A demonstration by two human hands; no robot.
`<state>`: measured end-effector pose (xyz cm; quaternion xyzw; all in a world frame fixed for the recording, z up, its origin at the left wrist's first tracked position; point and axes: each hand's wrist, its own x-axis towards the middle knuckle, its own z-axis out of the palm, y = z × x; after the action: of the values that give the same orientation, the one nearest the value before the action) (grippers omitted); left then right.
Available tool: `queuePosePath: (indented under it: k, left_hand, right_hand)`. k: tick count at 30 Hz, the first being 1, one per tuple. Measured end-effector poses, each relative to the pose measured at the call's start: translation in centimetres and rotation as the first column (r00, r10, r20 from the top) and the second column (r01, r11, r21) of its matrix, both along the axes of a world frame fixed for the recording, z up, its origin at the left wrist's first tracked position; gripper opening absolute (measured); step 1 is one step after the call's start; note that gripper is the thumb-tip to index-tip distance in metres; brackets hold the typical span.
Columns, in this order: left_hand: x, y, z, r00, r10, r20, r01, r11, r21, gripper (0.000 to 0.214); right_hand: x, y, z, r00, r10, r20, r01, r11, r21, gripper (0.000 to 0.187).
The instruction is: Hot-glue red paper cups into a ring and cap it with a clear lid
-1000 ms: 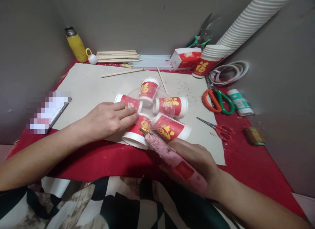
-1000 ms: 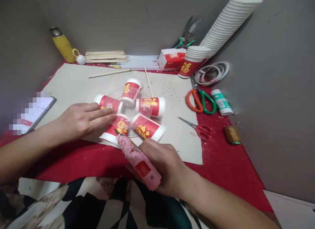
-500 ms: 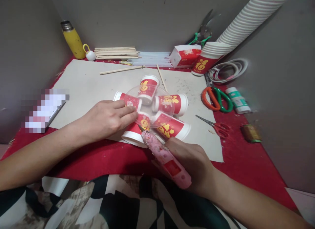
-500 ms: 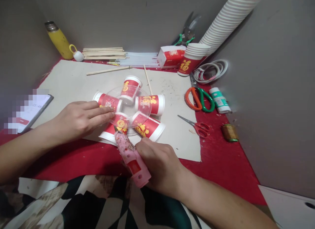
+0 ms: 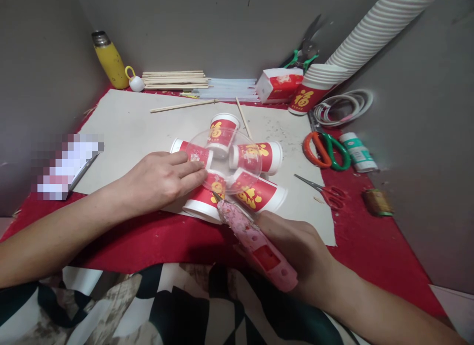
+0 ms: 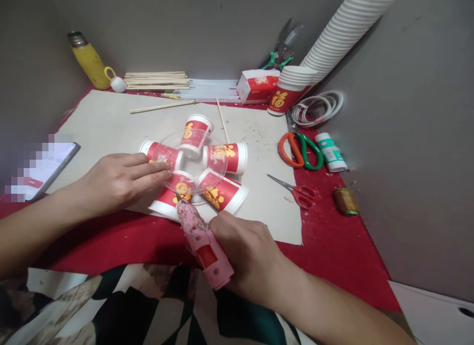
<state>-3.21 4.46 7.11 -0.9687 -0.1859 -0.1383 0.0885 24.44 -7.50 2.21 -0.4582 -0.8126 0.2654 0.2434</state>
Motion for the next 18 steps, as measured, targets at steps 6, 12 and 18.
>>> queuePosePath:
  k: [6,12,18]
  left_hand:
    - [-0.1,0.1,-0.2,1.0,-0.021,-0.002,0.021,0.999,0.024,0.03]
    - [-0.3,-0.2,-0.3,0.997,0.02,-0.069,-0.015,0.998,0.067,0.032]
    - [-0.8,-0.8,-0.5,0.99,0.016,-0.139,-0.006,0.997,0.076,0.04]
  right_hand:
    - [0.5,-0.1,0.5,0.996,0.017,-0.083,-0.02,0.999,-0.037,0.014]
    - [0.6,0.3,2.3,0.998,0.052,-0.045,-0.052,0.999,-0.008,0.014]
    - [0.7,0.6,3.2,0.995,0.043,-0.088,-0.031,0.991,0.134,0.017]
